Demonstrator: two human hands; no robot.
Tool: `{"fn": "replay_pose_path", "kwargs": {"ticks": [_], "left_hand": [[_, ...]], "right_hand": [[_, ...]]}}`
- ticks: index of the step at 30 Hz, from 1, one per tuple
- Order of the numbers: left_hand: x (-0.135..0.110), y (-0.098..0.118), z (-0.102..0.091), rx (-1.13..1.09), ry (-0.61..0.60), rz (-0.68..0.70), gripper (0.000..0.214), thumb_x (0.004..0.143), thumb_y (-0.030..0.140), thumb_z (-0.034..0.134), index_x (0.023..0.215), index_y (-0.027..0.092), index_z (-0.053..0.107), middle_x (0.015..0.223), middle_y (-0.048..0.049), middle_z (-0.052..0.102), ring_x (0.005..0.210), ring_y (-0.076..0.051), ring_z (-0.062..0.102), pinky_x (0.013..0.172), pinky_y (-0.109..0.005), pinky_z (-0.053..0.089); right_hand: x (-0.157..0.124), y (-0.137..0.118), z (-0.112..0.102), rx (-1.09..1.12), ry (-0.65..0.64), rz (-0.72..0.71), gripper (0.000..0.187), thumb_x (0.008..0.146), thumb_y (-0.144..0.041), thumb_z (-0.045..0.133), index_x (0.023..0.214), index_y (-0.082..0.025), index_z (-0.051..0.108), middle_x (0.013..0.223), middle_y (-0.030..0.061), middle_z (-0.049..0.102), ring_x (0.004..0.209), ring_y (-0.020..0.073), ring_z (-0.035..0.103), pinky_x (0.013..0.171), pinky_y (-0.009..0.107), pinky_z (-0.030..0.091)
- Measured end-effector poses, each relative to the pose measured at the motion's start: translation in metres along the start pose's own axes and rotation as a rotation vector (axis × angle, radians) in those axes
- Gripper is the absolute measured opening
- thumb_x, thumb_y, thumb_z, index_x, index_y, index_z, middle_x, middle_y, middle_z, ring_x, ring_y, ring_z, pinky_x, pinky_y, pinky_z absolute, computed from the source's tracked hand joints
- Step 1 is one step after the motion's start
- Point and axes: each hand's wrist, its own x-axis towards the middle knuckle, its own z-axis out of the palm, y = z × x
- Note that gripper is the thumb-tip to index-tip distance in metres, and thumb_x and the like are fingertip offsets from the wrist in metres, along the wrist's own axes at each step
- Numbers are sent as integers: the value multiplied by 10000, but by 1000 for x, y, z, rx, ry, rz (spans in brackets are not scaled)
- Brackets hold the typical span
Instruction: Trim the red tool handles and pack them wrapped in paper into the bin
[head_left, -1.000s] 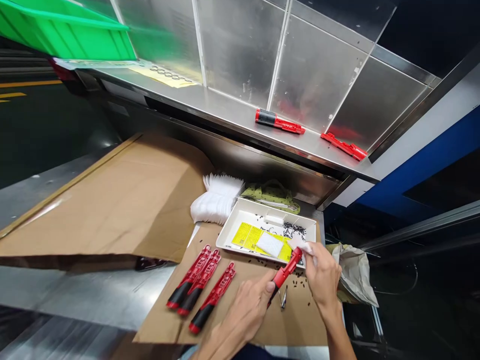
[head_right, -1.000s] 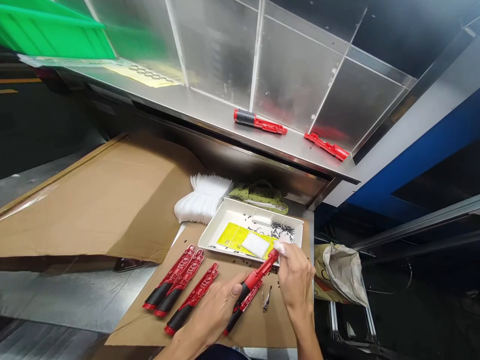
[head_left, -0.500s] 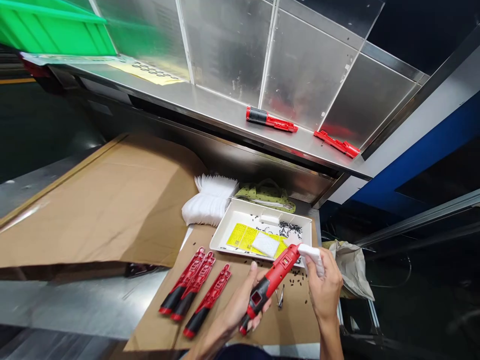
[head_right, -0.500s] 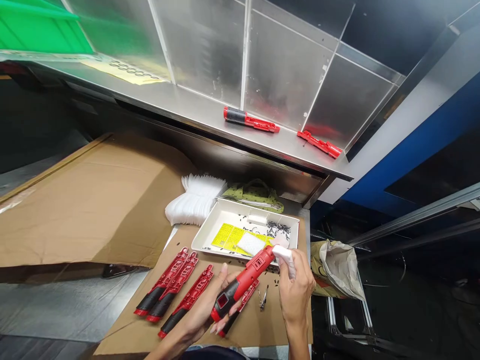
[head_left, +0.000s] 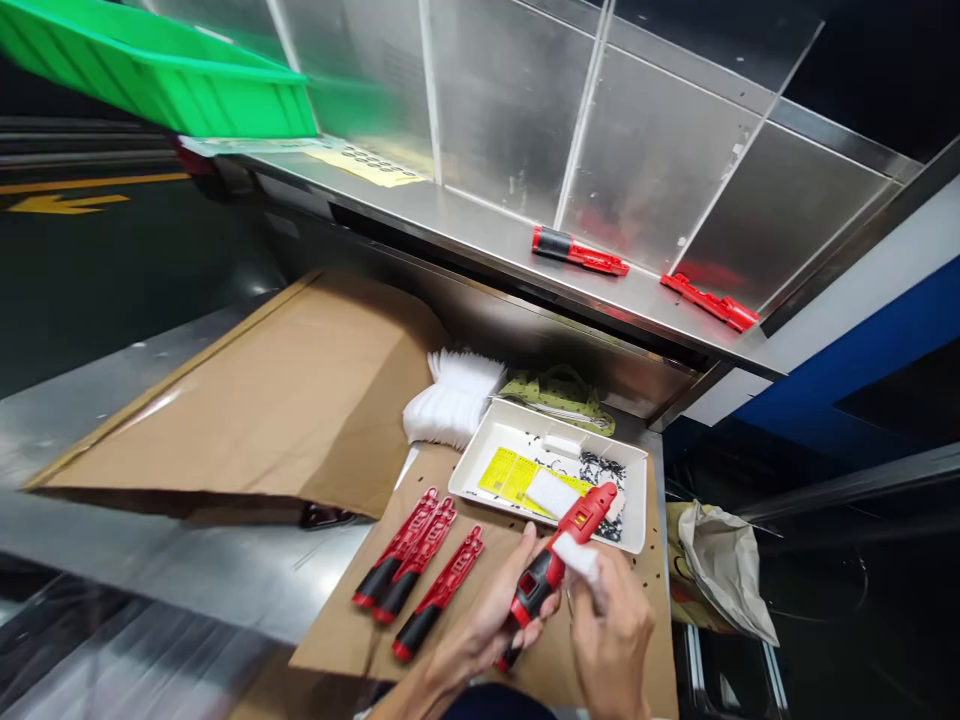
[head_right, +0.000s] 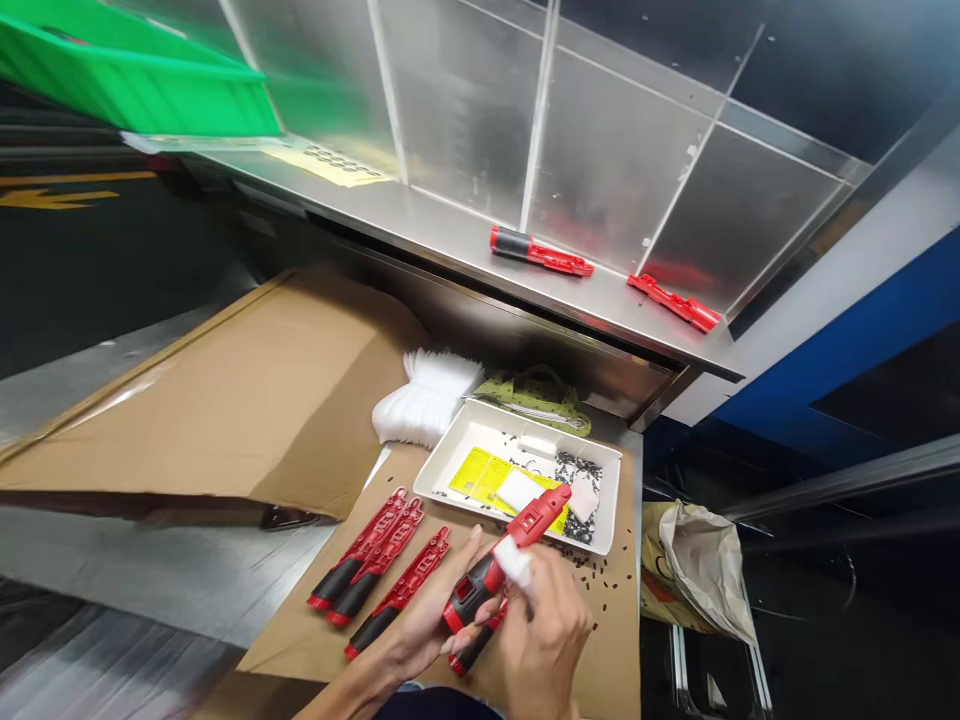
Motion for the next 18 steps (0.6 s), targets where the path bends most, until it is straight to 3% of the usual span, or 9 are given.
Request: {"fn": "replay_pose_path", "kwargs": {"ticks": [4,7,9,13,15,18], "left_hand": [[1,-5,3,19,-6,35,846,760,908,387,1151,174,537,522,45,560,317,-57,397,315,-160,192],[3,-8,-2,-36,19,53,851,787,893,372,1223,179,528,516,42,544,319,-63,385,315,-157,190],[3,-10,-7,-117,-28,21,780,837,841,388,1191,166,554,531,36,528,326,-51,345,315,-151,165],[1,-11,-13,-259,-121,-55,659,907,731,434,1308,211,491,571,51,500,354,-49,333,320,-118,142],[-2,-11,-12,-210,-87,-47,713,913,745,383,1376,206,455,541,50,500,337,-52,329,314,-113,166],[-13,-9,-8,-11,-27,44,734,956,718,253,1443,202,445,536,28,536,314,-63,366,316,-130,249]], "right_hand": [[-1,8,5,-102,77,73,245,973,-337,507,872,-182,667,729,70,692,583,215,630,539,303,458],[-10,8,9,64,-26,-76,201,966,-258,491,1004,-208,682,867,72,730,704,218,691,617,303,515],[-15,9,9,139,-64,-147,214,956,-225,494,1061,-229,680,912,61,742,769,217,715,671,301,543],[-16,18,9,-82,24,-41,256,986,-347,510,1082,-187,686,911,95,745,717,235,703,616,312,510],[-19,22,10,-77,2,-103,275,994,-363,516,1116,-181,682,949,107,752,737,228,709,626,297,501],[-27,25,9,-37,-26,-165,252,985,-393,556,1028,-183,690,809,70,731,624,183,667,586,262,472]]}}
